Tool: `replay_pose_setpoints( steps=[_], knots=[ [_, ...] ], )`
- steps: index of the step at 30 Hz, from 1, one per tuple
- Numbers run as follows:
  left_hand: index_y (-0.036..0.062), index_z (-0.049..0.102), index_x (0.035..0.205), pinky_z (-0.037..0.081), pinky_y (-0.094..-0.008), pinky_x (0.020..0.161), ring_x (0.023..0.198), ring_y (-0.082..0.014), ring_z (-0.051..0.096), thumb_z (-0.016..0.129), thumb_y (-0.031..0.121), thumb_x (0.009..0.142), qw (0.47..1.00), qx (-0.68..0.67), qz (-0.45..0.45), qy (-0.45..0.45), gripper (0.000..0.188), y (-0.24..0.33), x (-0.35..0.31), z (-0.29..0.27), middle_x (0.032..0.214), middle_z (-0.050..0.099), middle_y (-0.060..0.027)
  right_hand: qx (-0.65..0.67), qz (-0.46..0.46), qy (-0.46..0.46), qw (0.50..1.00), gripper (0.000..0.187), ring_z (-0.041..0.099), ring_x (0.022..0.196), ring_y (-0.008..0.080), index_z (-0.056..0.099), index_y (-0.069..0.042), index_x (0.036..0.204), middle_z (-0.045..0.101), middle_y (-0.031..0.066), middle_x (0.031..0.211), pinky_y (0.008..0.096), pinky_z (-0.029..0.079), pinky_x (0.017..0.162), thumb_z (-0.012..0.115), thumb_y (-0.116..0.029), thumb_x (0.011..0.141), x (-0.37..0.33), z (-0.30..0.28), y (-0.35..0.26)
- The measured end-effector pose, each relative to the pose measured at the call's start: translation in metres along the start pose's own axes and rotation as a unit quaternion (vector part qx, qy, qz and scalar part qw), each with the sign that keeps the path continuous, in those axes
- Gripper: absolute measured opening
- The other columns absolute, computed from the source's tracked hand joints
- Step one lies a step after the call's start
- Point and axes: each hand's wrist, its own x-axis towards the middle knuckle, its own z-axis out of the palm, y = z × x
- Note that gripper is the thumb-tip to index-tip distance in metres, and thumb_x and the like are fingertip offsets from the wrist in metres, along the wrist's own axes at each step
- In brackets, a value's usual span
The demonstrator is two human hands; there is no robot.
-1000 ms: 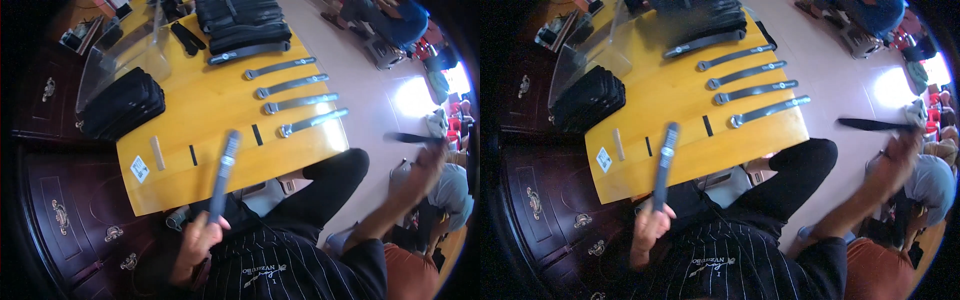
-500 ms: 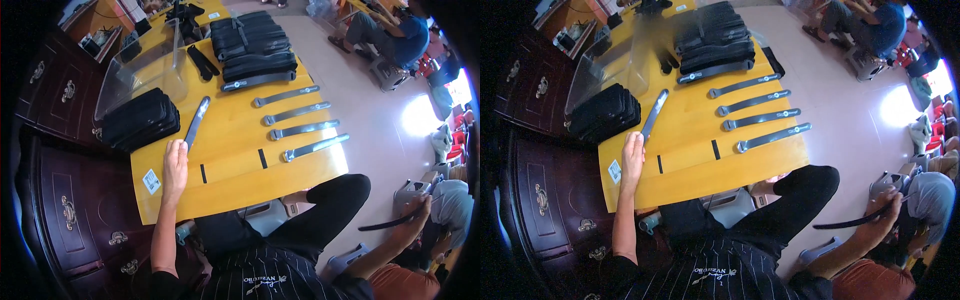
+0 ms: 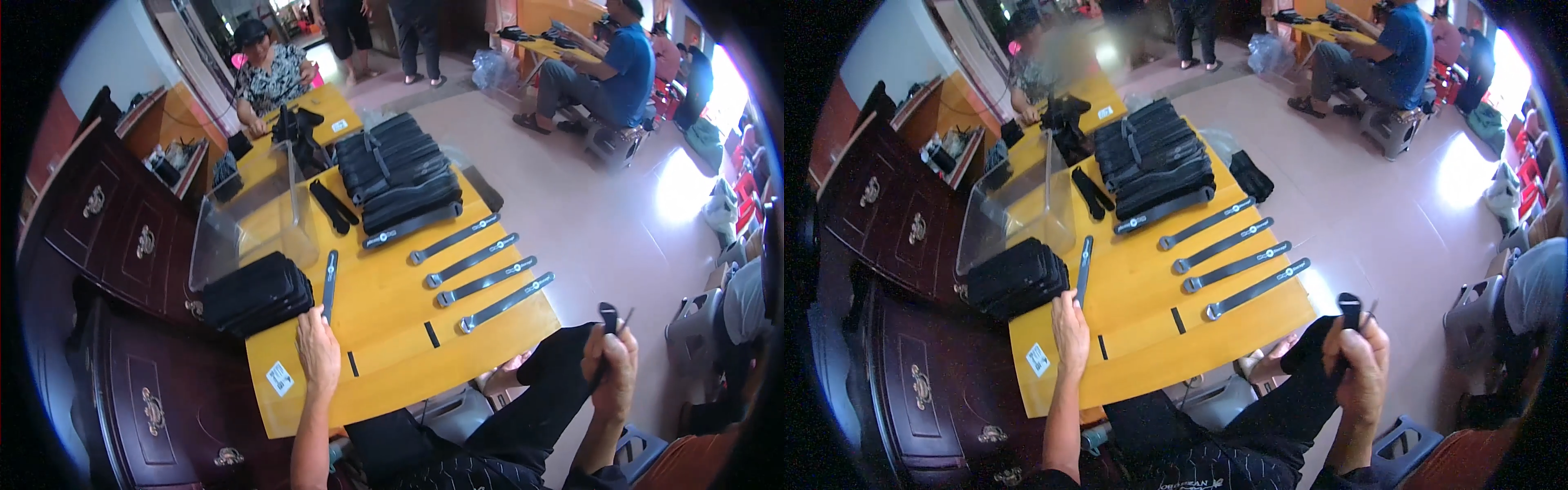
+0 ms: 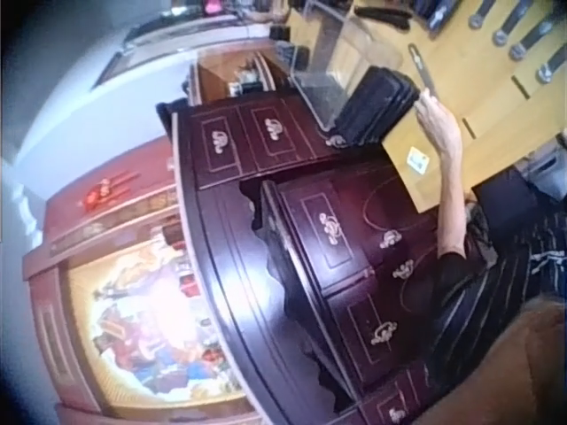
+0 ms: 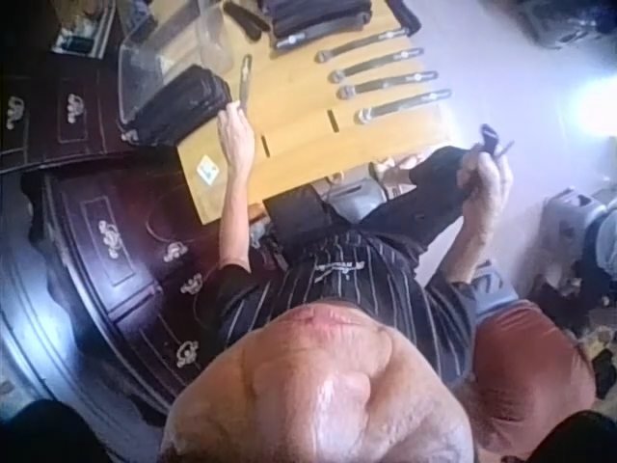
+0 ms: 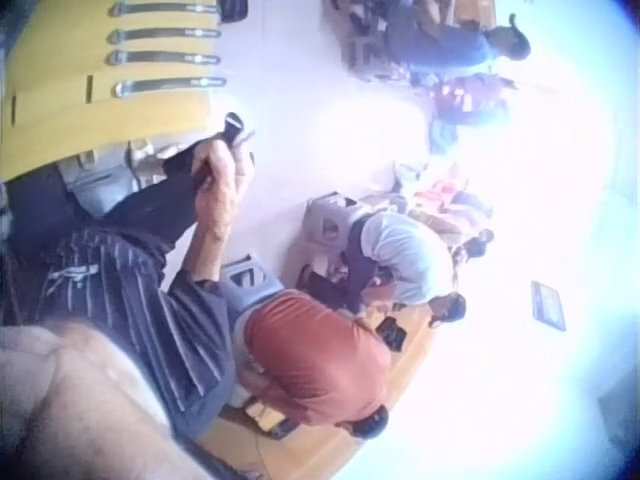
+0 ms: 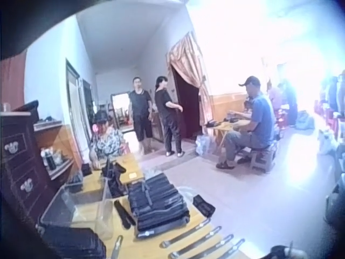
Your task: Inspecting and using a small metal tool to clear holes in black velcro straps at a workstation.
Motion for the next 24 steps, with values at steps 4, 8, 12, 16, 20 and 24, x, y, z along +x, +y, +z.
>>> replay_pose_setpoints(
  steps=[4, 8, 12, 16, 20, 24],
  knots=[
    [0.0042, 0.050, 0.112, 0.041, -0.0445, 0.078, 0.090, -0.0362, 0.052, 0.049, 0.004, 0.090, 0.999, 0.051, -0.016, 0.007, 0.022, 0.006, -0.002, -0.001, 0.096, 0.053, -0.0184, -0.035, 0.024, -0.016, 0.999, 0.029, 0.046, 0.047, 0.0097, 0.053, -0.004, 0.074, 0.051, 0.0037, 0.060, 0.0233, 0.036, 0.044, 0.058, -0.030, 0.086, -0.002, 0.027, 0.007],
    [0.0047, 0.051, 0.113, 0.041, -0.0443, 0.077, 0.089, -0.0351, 0.051, 0.050, 0.005, 0.090, 0.996, 0.085, -0.019, 0.019, 0.023, -0.005, -0.004, -0.006, 0.095, 0.054, -0.0176, 0.005, 0.087, -0.083, 0.993, 0.018, 0.053, 0.057, 0.0101, 0.055, -0.001, 0.085, 0.056, 0.0044, 0.067, 0.0232, 0.043, 0.054, 0.056, -0.018, 0.089, -0.008, 0.035, 0.010],
    [0.0056, 0.053, 0.114, 0.041, -0.0434, 0.080, 0.094, -0.0339, 0.051, 0.052, 0.007, 0.090, 0.997, 0.071, -0.002, 0.034, 0.024, -0.004, -0.003, -0.013, 0.097, 0.054, -0.0163, -0.013, 0.083, -0.128, 0.988, 0.014, 0.053, 0.061, 0.0079, 0.058, 0.000, 0.088, 0.060, 0.0024, 0.071, 0.0229, 0.044, 0.054, 0.053, -0.012, 0.092, -0.010, 0.043, 0.023],
    [0.0038, 0.052, 0.116, 0.044, -0.0372, 0.077, 0.087, -0.0262, 0.055, 0.053, 0.013, 0.093, 0.991, 0.034, 0.097, 0.090, 0.025, 0.032, -0.009, -0.034, 0.092, 0.055, -0.0136, -0.176, 0.057, -0.183, 0.966, 0.015, 0.054, 0.057, 0.0106, 0.057, 0.000, 0.082, 0.061, 0.0034, 0.066, 0.0265, 0.043, 0.053, 0.056, -0.014, 0.088, -0.019, 0.056, 0.036],
    [0.0007, 0.054, 0.116, 0.044, -0.0274, 0.062, 0.066, -0.0122, 0.052, 0.052, 0.024, 0.096, 0.865, -0.447, -0.082, -0.212, 0.031, 0.080, -0.048, -0.064, 0.073, 0.055, -0.0051, -0.409, -0.102, -0.267, 0.867, 0.022, 0.061, 0.059, 0.0328, 0.048, -0.001, 0.079, 0.060, 0.0174, 0.066, 0.0404, 0.047, 0.050, 0.059, -0.018, 0.087, -0.032, 0.079, 0.053],
    [-0.0012, 0.055, 0.113, 0.043, -0.0231, 0.058, 0.063, -0.0071, 0.051, 0.057, 0.025, 0.094, 0.809, -0.448, -0.050, -0.377, 0.032, 0.107, -0.065, -0.083, 0.070, 0.057, -0.0008, -0.495, -0.135, -0.337, 0.790, 0.020, 0.062, 0.059, 0.0331, 0.046, -0.003, 0.091, 0.057, 0.0154, 0.075, 0.0418, 0.049, 0.051, 0.058, -0.019, 0.088, -0.038, 0.091, 0.062]
  ],
)
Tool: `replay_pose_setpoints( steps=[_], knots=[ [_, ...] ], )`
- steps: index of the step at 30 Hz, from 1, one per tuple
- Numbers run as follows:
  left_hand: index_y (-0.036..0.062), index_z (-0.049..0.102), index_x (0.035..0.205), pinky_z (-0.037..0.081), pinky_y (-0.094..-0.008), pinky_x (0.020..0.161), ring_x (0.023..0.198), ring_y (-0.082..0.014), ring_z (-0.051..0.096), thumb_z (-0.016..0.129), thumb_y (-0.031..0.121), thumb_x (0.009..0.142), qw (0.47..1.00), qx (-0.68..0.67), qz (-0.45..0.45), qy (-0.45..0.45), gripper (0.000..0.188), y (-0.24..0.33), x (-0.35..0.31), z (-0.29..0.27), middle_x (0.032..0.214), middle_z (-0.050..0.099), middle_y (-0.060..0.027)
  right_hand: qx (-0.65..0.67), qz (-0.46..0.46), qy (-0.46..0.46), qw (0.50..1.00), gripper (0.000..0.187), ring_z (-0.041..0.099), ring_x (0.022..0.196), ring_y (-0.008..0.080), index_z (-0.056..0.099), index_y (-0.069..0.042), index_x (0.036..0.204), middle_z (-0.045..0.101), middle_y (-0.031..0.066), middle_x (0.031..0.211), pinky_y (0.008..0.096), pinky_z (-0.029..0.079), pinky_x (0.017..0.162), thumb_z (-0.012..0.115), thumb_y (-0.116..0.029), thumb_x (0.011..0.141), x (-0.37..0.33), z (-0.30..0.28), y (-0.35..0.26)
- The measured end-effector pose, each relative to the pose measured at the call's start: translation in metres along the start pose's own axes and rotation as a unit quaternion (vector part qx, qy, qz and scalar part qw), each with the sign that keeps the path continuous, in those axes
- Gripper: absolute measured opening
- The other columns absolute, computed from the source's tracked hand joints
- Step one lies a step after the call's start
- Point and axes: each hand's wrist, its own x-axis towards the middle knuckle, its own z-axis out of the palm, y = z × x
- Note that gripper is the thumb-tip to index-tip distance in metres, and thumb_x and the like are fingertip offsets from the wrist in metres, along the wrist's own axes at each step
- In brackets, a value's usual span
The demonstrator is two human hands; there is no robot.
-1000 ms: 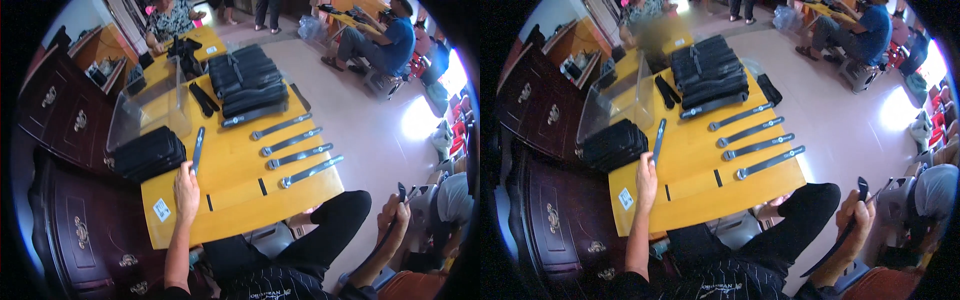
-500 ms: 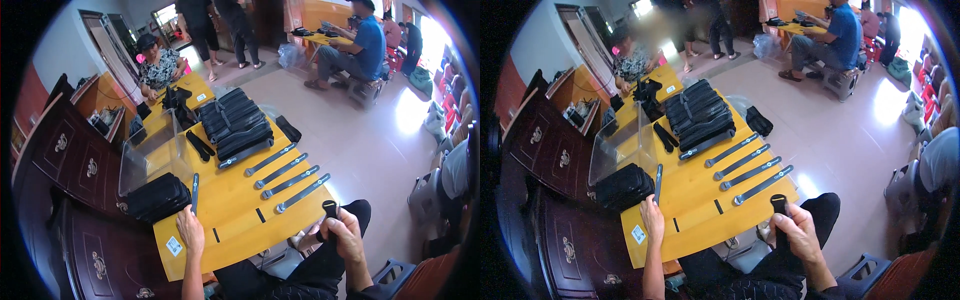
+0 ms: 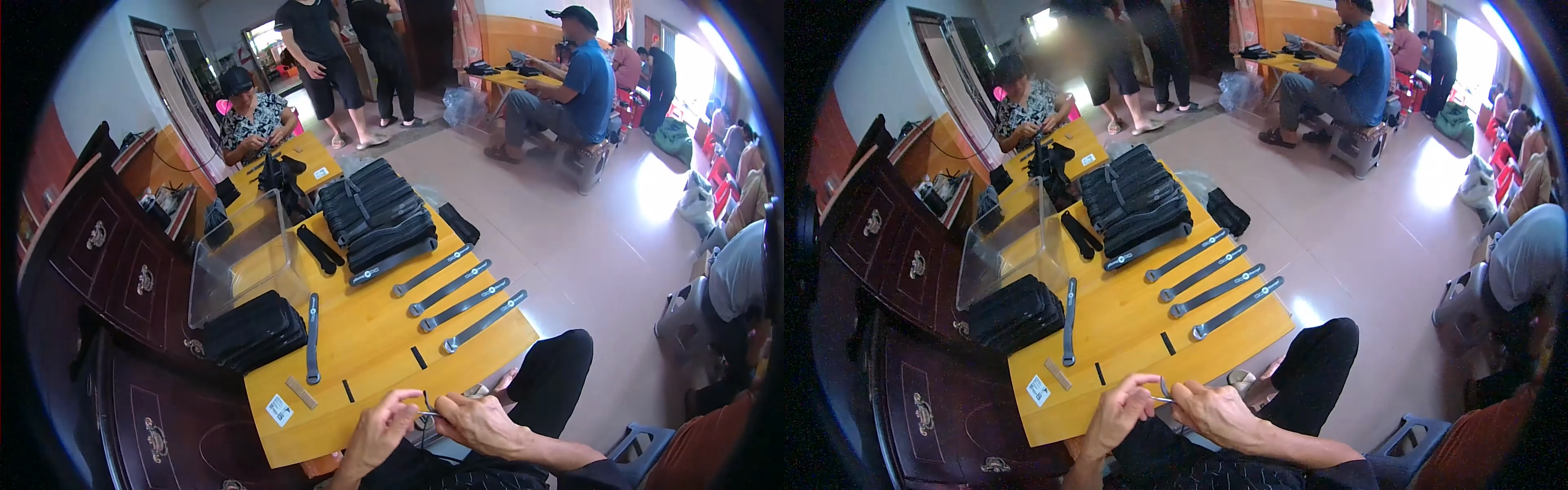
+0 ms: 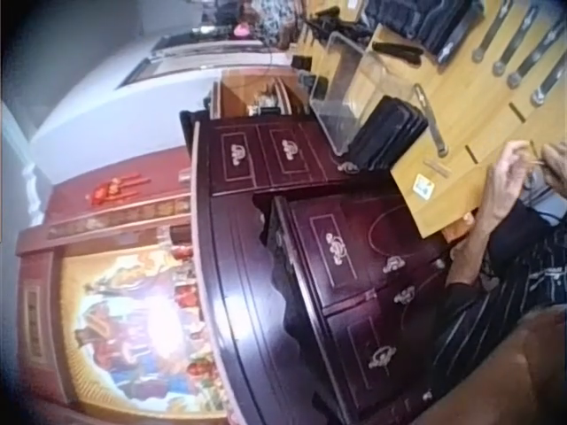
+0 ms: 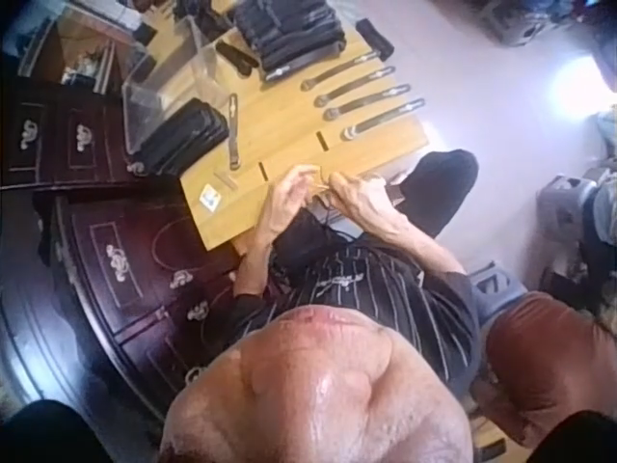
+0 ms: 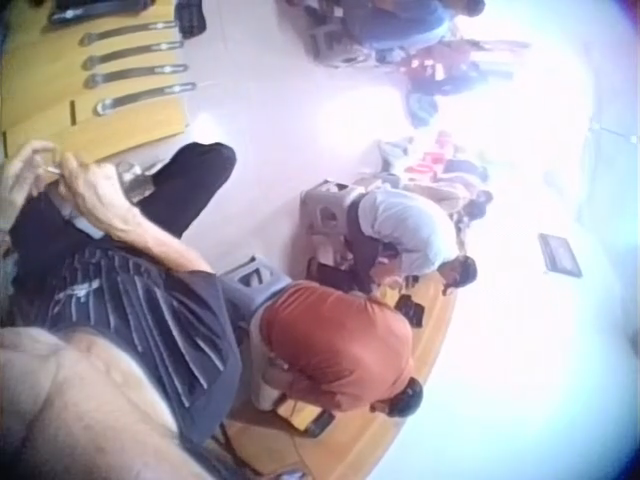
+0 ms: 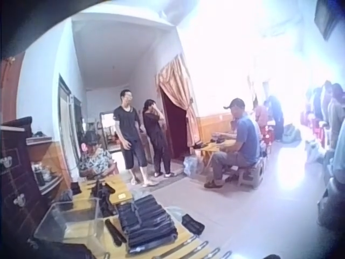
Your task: Inspecting and using a small metal tool to clear holes in black velcro straps at a workstation.
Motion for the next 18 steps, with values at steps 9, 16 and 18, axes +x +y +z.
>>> replay_pose_setpoints(
  steps=[9, 16, 18],
  knots=[
    [-0.0045, 0.054, 0.110, 0.046, -0.0199, 0.060, 0.067, -0.0068, 0.056, 0.057, 0.014, 0.093, 0.990, -0.121, -0.040, -0.065, 0.025, -0.018, -0.008, 0.001, 0.078, 0.060, -0.0038, -0.041, -0.081, -0.033, 0.995, 0.021, 0.064, 0.072, 0.0304, 0.044, -0.002, 0.091, 0.055, 0.0137, 0.081, 0.0397, 0.051, 0.049, 0.059, -0.016, 0.085, 0.002, 0.009, 0.004],
    [-0.0031, 0.047, 0.123, 0.050, -0.0219, 0.064, 0.071, -0.0115, 0.060, 0.055, 0.003, 0.093, 0.982, -0.174, -0.016, -0.077, 0.032, -0.029, -0.009, 0.004, 0.087, 0.060, -0.0079, -0.078, -0.037, -0.058, 0.995, 0.024, 0.065, 0.075, 0.0287, 0.046, -0.002, 0.094, 0.056, 0.0129, 0.080, 0.0374, 0.051, 0.053, 0.062, -0.018, 0.084, 0.007, 0.020, -0.003],
    [-0.0027, 0.046, 0.125, 0.050, -0.0221, 0.064, 0.072, -0.0123, 0.061, 0.055, 0.003, 0.093, 0.978, -0.190, -0.022, -0.084, 0.034, -0.032, -0.006, 0.001, 0.087, 0.060, -0.0085, -0.081, -0.030, -0.063, 0.994, 0.025, 0.065, 0.073, 0.0294, 0.046, -0.002, 0.094, 0.057, 0.0134, 0.080, 0.0378, 0.051, 0.051, 0.062, -0.017, 0.084, 0.009, 0.019, -0.003]
  ],
)
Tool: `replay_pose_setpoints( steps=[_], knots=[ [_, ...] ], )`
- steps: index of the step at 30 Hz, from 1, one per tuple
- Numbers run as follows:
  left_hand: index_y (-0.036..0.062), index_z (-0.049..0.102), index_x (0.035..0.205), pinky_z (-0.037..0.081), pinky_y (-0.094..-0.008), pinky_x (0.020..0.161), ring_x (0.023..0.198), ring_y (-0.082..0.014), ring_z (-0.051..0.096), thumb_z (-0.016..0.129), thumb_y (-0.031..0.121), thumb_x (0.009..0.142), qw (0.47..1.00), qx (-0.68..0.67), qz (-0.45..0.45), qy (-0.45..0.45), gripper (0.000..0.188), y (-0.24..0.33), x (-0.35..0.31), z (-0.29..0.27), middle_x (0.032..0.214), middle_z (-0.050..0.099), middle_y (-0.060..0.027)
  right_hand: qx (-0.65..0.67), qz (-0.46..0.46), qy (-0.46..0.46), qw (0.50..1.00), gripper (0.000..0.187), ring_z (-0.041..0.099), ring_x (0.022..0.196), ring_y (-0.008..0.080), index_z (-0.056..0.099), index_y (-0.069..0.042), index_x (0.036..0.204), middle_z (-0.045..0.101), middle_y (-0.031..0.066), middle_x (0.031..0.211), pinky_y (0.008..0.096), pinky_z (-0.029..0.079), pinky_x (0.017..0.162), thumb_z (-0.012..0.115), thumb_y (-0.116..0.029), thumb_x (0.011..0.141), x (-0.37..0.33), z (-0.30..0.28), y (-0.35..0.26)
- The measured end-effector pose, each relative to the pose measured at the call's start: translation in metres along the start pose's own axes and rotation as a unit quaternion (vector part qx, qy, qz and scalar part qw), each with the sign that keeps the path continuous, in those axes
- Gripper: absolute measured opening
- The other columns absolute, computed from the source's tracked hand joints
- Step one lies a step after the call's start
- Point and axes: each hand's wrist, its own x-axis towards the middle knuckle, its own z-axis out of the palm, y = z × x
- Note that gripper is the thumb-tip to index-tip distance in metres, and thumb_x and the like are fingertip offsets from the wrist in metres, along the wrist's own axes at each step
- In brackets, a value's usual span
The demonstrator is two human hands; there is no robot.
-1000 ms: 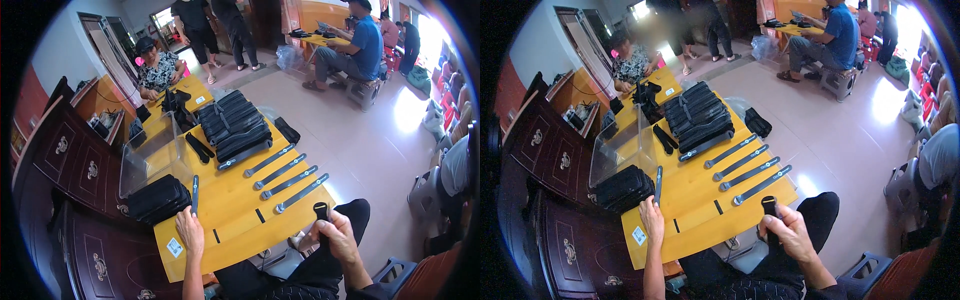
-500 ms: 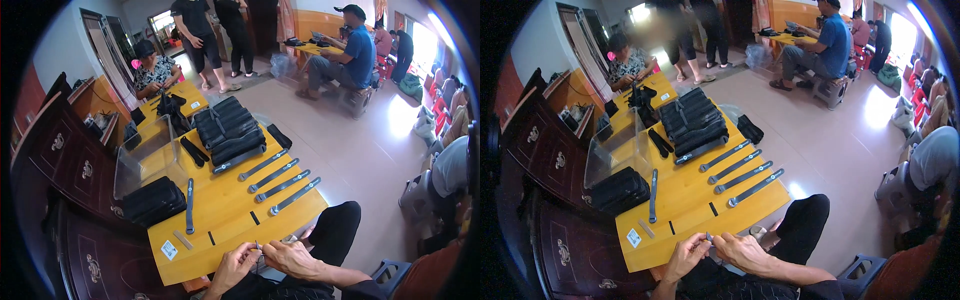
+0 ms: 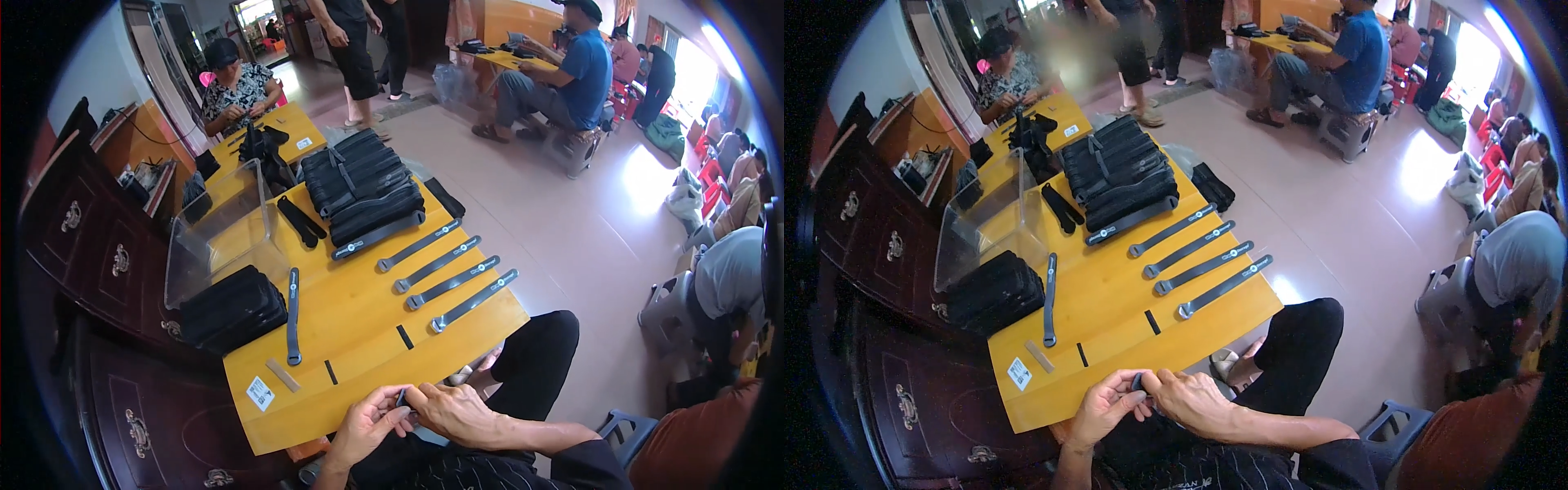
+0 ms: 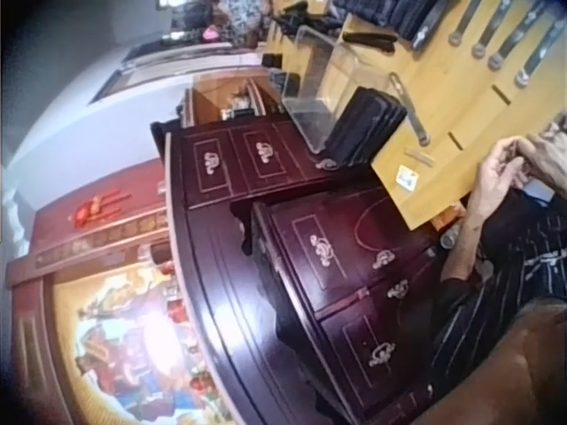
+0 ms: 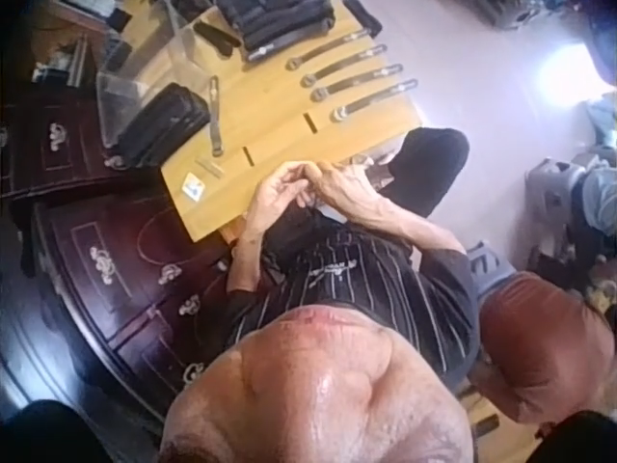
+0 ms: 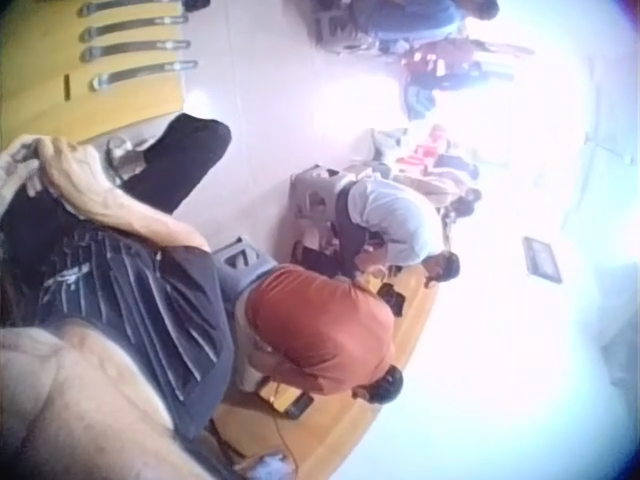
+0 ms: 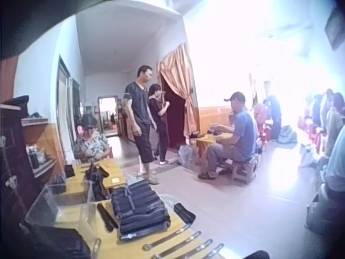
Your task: Inspecting and using a small metal tool to clear holes in black velcro straps at a workstation.
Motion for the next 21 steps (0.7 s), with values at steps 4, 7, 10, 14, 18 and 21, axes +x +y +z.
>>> replay_pose_setpoints(
  steps=[4, 7, 10, 14, 18, 21],
  knots=[
    [-0.0024, 0.044, 0.125, 0.050, -0.0227, 0.063, 0.073, -0.0140, 0.062, 0.054, 0.003, 0.093, 1.000, -0.019, -0.022, -0.011, 0.034, 0.002, 0.003, -0.010, 0.087, 0.060, -0.0101, 0.080, 0.023, -0.054, 0.995, 0.026, 0.064, 0.065, 0.0315, 0.045, -0.002, 0.096, 0.060, 0.0149, 0.076, 0.0389, 0.050, 0.049, 0.063, -0.016, 0.083, 0.009, -0.009, 0.003],
    [-0.0026, 0.045, 0.119, 0.051, -0.0227, 0.062, 0.072, -0.0142, 0.062, 0.054, 0.003, 0.093, 1.000, -0.022, -0.020, 0.003, 0.028, -0.001, 0.006, -0.012, 0.087, 0.061, -0.0108, 0.080, 0.006, -0.033, 0.996, 0.025, 0.065, 0.067, 0.0303, 0.045, -0.003, 0.097, 0.059, 0.0145, 0.078, 0.0387, 0.050, 0.048, 0.062, -0.014, 0.083, 0.011, 0.006, 0.006],
    [-0.0024, 0.048, 0.113, 0.050, -0.0220, 0.058, 0.067, -0.0126, 0.061, 0.053, 0.006, 0.094, 0.999, -0.016, -0.001, 0.033, 0.022, -0.001, 0.006, -0.007, 0.082, 0.061, -0.0095, -0.024, -0.008, -0.054, 0.998, 0.021, 0.066, 0.076, 0.0265, 0.046, -0.003, 0.101, 0.054, 0.0115, 0.083, 0.0350, 0.053, 0.051, 0.057, -0.014, 0.086, 0.012, 0.006, 0.003],
    [-0.0022, 0.053, 0.109, 0.048, -0.0207, 0.056, 0.063, -0.0097, 0.059, 0.049, 0.010, 0.097, 0.989, 0.082, -0.007, 0.119, 0.018, -0.010, -0.002, -0.011, 0.076, 0.060, -0.0062, 0.027, 0.002, -0.054, 0.998, 0.032, 0.066, 0.075, 0.0286, 0.045, -0.003, 0.109, 0.057, 0.0127, 0.085, 0.0380, 0.054, 0.056, 0.059, -0.018, 0.085, 0.008, 0.022, 0.000],
    [-0.0021, 0.055, 0.107, 0.047, -0.0206, 0.057, 0.064, -0.0095, 0.059, 0.047, 0.011, 0.098, 0.990, 0.053, 0.005, 0.129, 0.018, -0.010, -0.023, -0.014, 0.076, 0.061, -0.0062, 0.193, 0.036, -0.158, 0.968, 0.047, 0.065, 0.073, 0.0317, 0.045, -0.005, 0.113, 0.064, 0.0173, 0.087, 0.0406, 0.052, 0.063, 0.065, -0.036, 0.085, 0.007, 0.003, -0.002],
    [-0.0026, 0.056, 0.106, 0.048, -0.0217, 0.058, 0.065, -0.0108, 0.060, 0.047, 0.011, 0.097, 0.987, 0.024, 0.026, 0.154, 0.018, -0.010, -0.029, -0.018, 0.077, 0.061, -0.0078, 0.332, 0.018, -0.163, 0.929, 0.047, 0.065, 0.071, 0.0263, 0.055, -0.005, 0.110, 0.063, 0.0136, 0.077, 0.0357, 0.051, 0.062, 0.069, -0.040, 0.083, 0.009, 0.011, 0.012]
  ],
)
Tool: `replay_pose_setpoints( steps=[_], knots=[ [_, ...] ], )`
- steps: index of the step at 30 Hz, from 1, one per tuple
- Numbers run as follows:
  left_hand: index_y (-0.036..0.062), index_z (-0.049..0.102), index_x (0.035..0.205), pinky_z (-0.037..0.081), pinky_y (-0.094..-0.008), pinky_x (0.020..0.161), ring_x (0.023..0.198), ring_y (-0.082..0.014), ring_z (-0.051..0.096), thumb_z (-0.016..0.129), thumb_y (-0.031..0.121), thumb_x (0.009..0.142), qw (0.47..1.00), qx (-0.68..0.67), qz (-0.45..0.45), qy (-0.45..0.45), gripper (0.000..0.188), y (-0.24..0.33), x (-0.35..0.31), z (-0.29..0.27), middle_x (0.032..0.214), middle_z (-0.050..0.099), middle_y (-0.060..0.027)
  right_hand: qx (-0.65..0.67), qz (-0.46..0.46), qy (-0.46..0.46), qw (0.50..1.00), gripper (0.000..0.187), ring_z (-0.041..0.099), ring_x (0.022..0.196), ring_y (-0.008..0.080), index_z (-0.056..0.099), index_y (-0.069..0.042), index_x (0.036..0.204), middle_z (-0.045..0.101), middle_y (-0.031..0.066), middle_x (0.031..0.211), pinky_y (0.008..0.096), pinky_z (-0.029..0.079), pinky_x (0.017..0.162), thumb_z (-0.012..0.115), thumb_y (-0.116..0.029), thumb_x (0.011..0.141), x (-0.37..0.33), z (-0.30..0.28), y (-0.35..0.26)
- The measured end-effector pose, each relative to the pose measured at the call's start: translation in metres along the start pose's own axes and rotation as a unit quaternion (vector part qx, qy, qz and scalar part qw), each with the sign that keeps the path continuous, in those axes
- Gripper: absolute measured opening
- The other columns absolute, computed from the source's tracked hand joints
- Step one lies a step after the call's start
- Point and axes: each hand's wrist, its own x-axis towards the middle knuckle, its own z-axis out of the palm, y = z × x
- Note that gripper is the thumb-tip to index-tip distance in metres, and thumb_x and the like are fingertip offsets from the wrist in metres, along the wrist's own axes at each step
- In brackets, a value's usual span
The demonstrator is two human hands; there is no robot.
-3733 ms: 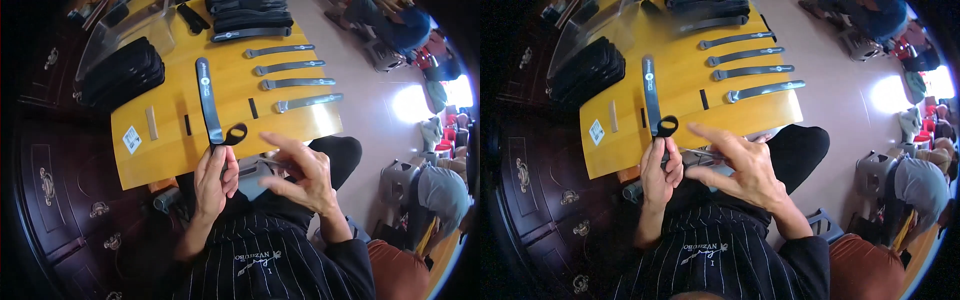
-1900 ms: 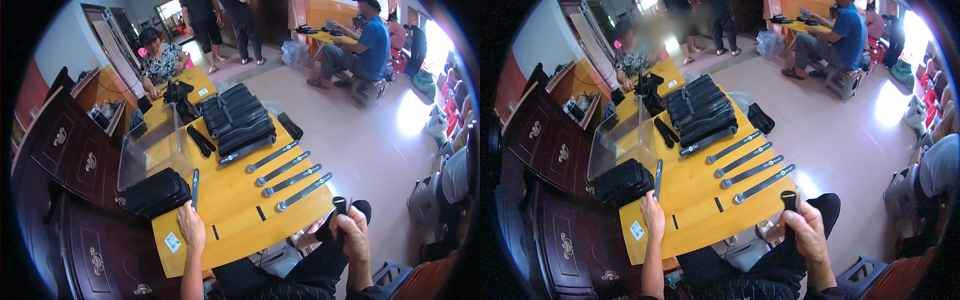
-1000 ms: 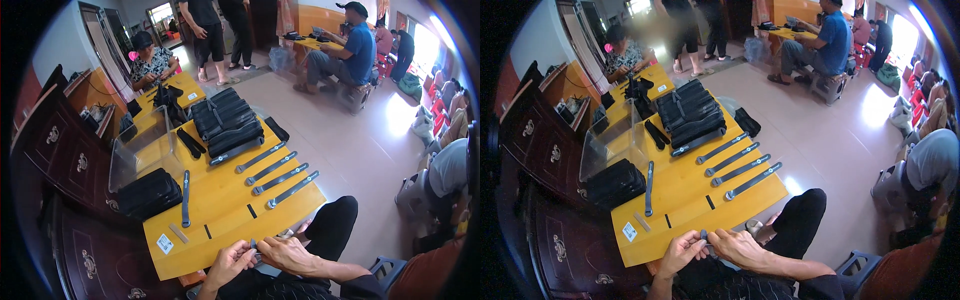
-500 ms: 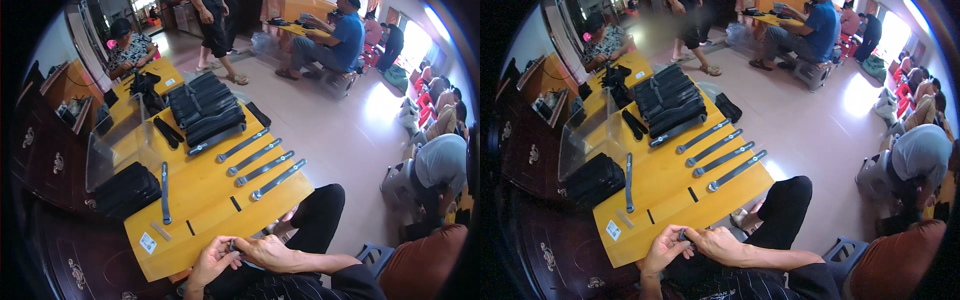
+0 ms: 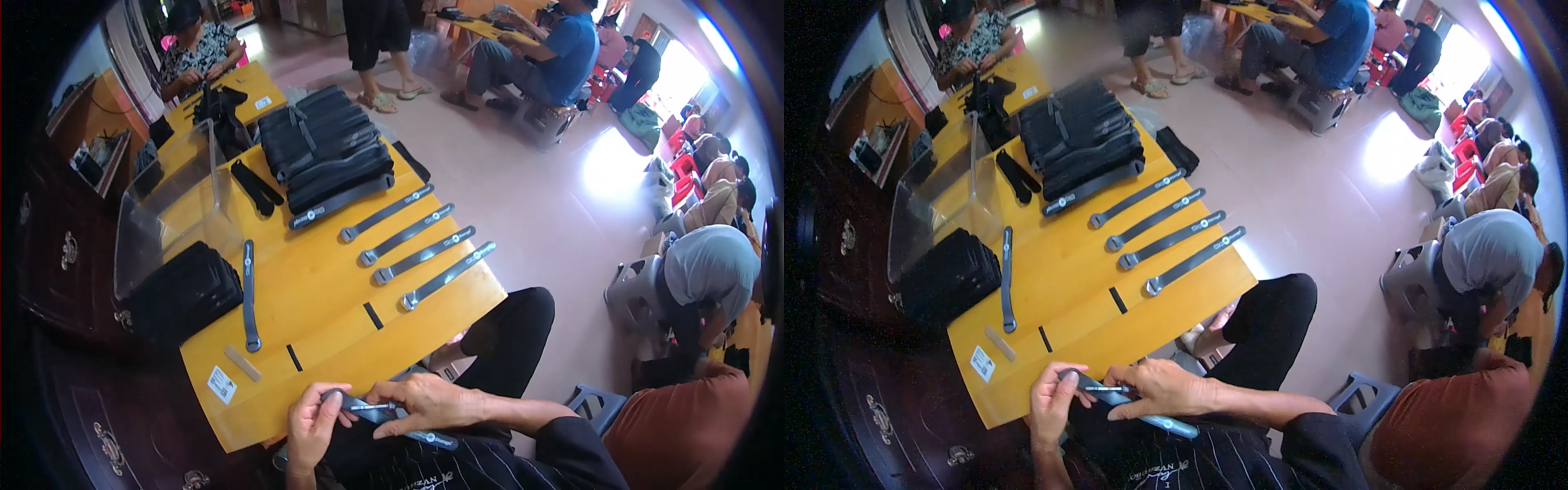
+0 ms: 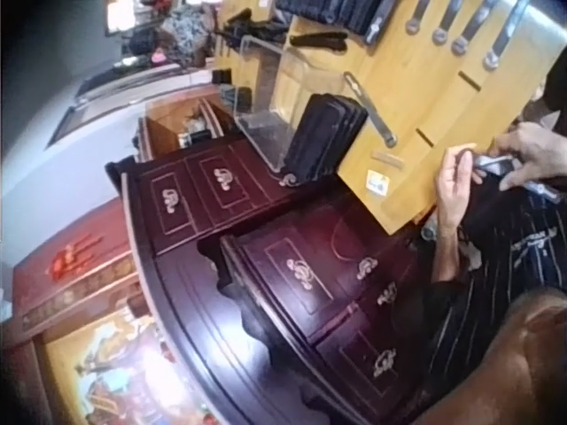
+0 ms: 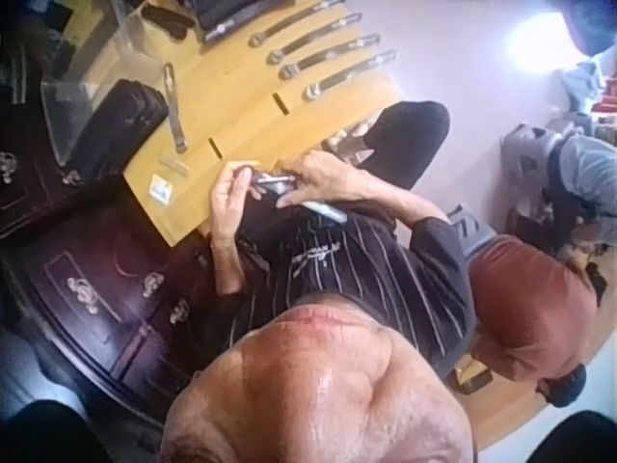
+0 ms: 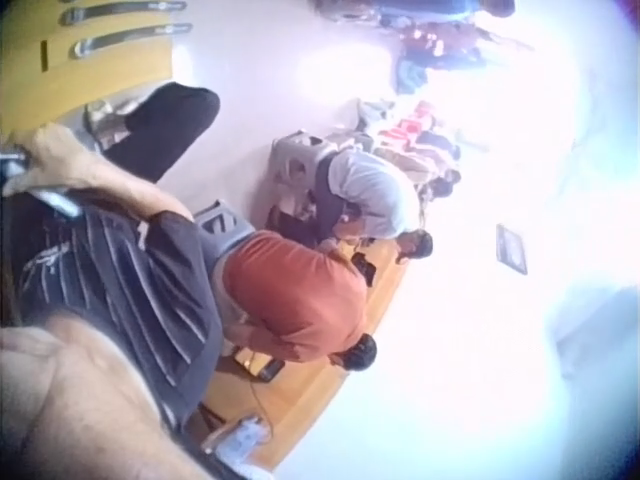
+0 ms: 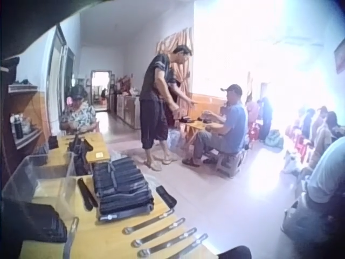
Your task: Inspecting and using a small metal tool to clear holes in black velcro straps at a workstation.
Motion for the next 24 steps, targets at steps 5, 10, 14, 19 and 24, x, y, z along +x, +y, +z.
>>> replay_pose_setpoints(
  steps=[5, 10, 14, 19, 24],
  knots=[
    [-0.0046, 0.059, 0.099, 0.047, -0.0247, 0.060, 0.065, -0.0128, 0.058, 0.049, 0.009, 0.093, 0.993, -0.057, 0.011, 0.101, 0.018, 0.001, 0.004, -0.010, 0.076, 0.061, -0.0089, -0.035, 0.004, -0.013, 0.999, 0.028, 0.063, 0.068, 0.0313, 0.062, -0.005, 0.085, 0.060, 0.0150, 0.068, 0.0399, 0.047, 0.060, 0.067, -0.032, 0.083, -0.001, -0.027, -0.001],
    [-0.0046, 0.060, 0.103, 0.047, -0.0237, 0.056, 0.060, -0.0138, 0.059, 0.050, 0.010, 0.095, 0.972, -0.160, -0.001, 0.173, 0.019, -0.019, 0.000, -0.029, 0.073, 0.062, -0.0096, -0.007, -0.004, 0.043, 0.999, 0.021, 0.062, 0.067, 0.0202, 0.066, -0.005, 0.082, 0.063, 0.0061, 0.070, 0.0323, 0.046, 0.062, 0.072, -0.025, 0.080, 0.003, -0.048, 0.008],
    [-0.0053, 0.059, 0.103, 0.050, -0.0250, 0.056, 0.061, -0.0151, 0.062, 0.052, 0.010, 0.094, 0.960, -0.167, -0.029, 0.224, 0.020, -0.023, -0.004, -0.027, 0.073, 0.064, -0.0114, 0.027, 0.090, 0.002, 0.996, 0.021, 0.062, 0.067, 0.0155, 0.062, -0.005, 0.088, 0.064, 0.0021, 0.067, 0.0307, 0.047, 0.064, 0.070, -0.024, 0.083, 0.008, -0.041, 0.014],
    [-0.0065, 0.059, 0.106, 0.055, -0.0271, 0.059, 0.066, -0.0174, 0.066, 0.053, 0.010, 0.094, 0.959, -0.153, -0.032, 0.235, 0.021, -0.026, -0.008, -0.034, 0.077, 0.065, -0.0118, 0.037, 0.134, -0.004, 0.990, 0.015, 0.063, 0.061, 0.0103, 0.061, -0.003, 0.092, 0.065, 0.0036, 0.066, 0.0243, 0.047, 0.057, 0.067, -0.015, 0.085, 0.016, -0.052, 0.002],
    [-0.0058, 0.059, 0.107, 0.056, -0.0290, 0.062, 0.068, -0.0183, 0.067, 0.055, 0.006, 0.092, 0.957, -0.145, -0.019, 0.251, 0.019, -0.034, 0.000, -0.045, 0.088, 0.066, -0.0122, -0.004, 0.133, 0.033, 0.991, 0.016, 0.061, 0.061, 0.0141, 0.064, -0.003, 0.090, 0.065, 0.0055, 0.068, 0.0276, 0.047, 0.057, 0.067, -0.018, 0.084, 0.023, -0.074, 0.010]
  ],
)
